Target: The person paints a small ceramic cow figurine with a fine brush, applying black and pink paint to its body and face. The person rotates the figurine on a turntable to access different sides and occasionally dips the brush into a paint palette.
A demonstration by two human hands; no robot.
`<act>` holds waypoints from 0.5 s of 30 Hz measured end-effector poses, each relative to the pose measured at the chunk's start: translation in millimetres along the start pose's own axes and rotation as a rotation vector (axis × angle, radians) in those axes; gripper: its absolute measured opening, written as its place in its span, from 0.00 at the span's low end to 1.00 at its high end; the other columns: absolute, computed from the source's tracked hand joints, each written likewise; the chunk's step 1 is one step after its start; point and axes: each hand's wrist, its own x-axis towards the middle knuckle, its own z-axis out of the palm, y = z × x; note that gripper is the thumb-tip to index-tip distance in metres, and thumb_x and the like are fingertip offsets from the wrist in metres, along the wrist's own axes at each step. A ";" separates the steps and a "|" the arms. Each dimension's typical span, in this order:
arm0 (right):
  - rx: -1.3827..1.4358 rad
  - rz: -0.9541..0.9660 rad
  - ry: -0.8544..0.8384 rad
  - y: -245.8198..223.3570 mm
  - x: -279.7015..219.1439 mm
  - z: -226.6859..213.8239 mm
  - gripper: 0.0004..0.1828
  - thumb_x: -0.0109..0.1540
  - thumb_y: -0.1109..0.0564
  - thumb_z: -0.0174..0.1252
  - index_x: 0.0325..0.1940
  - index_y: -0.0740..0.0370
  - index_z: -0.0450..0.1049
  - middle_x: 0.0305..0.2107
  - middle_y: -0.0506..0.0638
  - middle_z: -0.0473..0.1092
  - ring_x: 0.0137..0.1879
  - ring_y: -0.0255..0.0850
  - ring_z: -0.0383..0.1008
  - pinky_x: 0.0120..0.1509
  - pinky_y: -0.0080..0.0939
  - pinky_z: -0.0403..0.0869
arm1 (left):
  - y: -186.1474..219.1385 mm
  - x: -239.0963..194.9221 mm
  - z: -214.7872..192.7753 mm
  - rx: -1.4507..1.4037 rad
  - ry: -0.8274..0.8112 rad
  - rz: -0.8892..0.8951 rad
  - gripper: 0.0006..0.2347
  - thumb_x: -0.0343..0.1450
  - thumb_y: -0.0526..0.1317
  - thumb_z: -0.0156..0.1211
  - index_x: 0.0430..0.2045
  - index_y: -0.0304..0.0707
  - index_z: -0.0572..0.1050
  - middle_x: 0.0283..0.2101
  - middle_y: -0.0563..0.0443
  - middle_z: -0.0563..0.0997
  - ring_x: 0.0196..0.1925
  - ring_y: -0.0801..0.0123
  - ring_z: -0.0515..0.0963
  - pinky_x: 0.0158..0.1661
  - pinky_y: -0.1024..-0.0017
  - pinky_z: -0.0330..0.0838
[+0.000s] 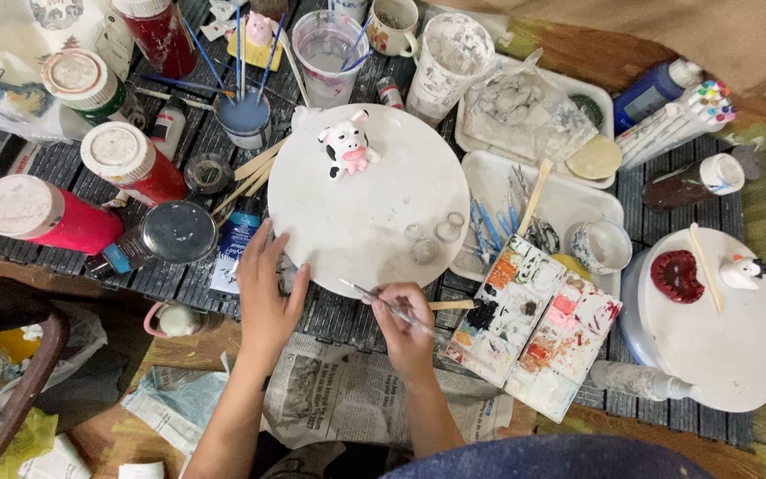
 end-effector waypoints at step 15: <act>-0.138 0.012 0.326 -25.3 -6.6 -70.3 0.02 0.66 0.64 0.59 0.41 0.64 0.73 0.36 0.57 0.77 0.42 0.41 0.81 0.48 0.39 0.81 | 5.6 -6.4 -6.0 0.086 0.060 0.053 0.10 0.68 0.37 0.66 0.42 0.41 0.79 0.55 0.55 0.79 0.63 0.60 0.72 0.60 0.60 0.52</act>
